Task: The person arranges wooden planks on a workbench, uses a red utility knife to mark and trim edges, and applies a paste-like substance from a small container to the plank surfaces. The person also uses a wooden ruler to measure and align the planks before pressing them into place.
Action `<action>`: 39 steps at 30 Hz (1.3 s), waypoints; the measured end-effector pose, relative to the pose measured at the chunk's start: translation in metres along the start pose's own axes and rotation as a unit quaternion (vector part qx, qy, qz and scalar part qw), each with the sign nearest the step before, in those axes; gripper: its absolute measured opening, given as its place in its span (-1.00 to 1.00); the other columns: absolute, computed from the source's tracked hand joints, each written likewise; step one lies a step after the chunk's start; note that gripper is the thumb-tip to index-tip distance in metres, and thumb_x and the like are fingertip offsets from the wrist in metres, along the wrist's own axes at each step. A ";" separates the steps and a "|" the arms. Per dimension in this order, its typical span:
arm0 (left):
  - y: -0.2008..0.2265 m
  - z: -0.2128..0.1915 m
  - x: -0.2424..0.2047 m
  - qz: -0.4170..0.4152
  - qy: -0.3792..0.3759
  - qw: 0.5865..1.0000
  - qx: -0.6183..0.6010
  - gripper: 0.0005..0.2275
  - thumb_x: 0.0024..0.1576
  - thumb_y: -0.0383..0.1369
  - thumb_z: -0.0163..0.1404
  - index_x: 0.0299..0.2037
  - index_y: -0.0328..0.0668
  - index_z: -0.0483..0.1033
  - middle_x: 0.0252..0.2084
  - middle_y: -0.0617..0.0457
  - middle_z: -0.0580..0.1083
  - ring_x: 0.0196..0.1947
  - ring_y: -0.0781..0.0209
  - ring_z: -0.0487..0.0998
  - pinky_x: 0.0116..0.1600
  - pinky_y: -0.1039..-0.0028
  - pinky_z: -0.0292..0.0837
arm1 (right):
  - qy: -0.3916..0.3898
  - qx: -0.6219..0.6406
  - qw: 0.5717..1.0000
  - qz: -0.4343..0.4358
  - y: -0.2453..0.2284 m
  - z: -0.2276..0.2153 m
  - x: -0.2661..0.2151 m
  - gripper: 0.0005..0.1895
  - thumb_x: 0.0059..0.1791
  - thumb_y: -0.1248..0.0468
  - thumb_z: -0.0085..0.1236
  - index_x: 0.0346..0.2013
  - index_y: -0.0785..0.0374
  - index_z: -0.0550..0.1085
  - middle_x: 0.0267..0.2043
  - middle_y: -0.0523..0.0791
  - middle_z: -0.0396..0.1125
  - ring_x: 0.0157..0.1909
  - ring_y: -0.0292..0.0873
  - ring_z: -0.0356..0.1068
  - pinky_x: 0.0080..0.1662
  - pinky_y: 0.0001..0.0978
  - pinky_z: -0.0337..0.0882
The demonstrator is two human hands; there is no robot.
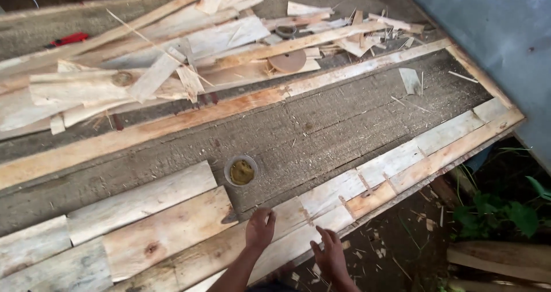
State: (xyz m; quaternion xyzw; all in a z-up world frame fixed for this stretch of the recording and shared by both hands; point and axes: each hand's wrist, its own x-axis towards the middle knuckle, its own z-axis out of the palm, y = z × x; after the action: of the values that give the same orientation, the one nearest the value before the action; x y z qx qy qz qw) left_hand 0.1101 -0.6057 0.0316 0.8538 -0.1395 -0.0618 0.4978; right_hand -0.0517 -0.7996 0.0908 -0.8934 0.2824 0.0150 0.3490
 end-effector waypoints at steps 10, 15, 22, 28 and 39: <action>0.055 0.023 0.041 -0.014 0.046 0.999 -0.016 -0.86 0.23 -0.31 0.02 -0.38 -0.10 0.47 -0.36 0.08 0.47 -0.37 0.14 0.47 -0.31 0.26 0.37 | -0.042 0.074 0.994 -0.072 -0.002 -0.035 0.098 -0.45 0.04 0.14 0.13 0.34 0.07 0.37 0.15 -0.04 0.31 0.08 -0.01 0.39 0.01 -0.11 0.54; 0.058 0.033 0.073 -0.021 0.093 0.995 0.021 -0.93 0.19 -0.33 0.11 -0.26 -0.10 0.59 -0.32 -0.02 0.55 -0.17 -0.01 0.65 -0.09 0.21 0.55 | -0.078 0.070 0.991 -0.078 -0.007 -0.037 0.165 -0.47 0.03 0.12 0.21 0.29 0.12 0.41 0.22 0.06 0.27 0.25 0.14 0.39 0.16 -0.22 0.57; 0.083 0.070 0.140 -0.041 0.161 0.982 0.091 -0.94 0.17 -0.37 0.12 -0.25 -0.13 0.62 -0.31 -0.08 0.57 -0.20 -0.09 0.66 -0.12 0.17 0.58 | -0.075 0.079 0.977 -0.182 -0.004 -0.062 0.283 -0.48 0.03 0.16 0.24 0.28 0.15 0.44 0.10 0.11 0.33 0.13 0.17 0.44 0.03 -0.13 0.62; 0.108 0.107 0.229 -0.083 0.160 0.979 0.093 -0.94 0.16 -0.35 0.11 -0.21 -0.03 0.62 -0.21 0.03 0.57 -0.12 -0.01 0.66 -0.09 0.20 0.59 | -0.139 0.119 0.972 -0.147 -0.032 -0.097 0.376 -0.49 0.07 0.15 0.17 0.31 0.17 0.39 0.21 0.08 0.28 0.26 0.18 0.36 0.18 -0.16 0.54; 0.147 0.097 0.411 -0.125 0.108 0.975 0.146 -0.78 0.28 -0.34 0.01 0.09 -0.14 0.49 0.10 -0.04 0.40 0.15 -0.14 0.51 0.05 0.13 0.58 | -0.149 0.111 0.951 -0.246 -0.114 -0.105 0.564 -0.52 0.16 0.16 0.02 0.37 0.20 0.31 0.25 0.06 0.19 0.34 0.28 0.17 0.16 0.20 0.45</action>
State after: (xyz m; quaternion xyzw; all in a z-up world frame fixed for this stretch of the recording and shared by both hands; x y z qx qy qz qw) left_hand 0.4522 -0.8784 0.1246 0.9297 0.0157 -0.0096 0.3678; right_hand 0.4630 -1.0772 0.1142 -0.8783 -0.0017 0.0299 0.4771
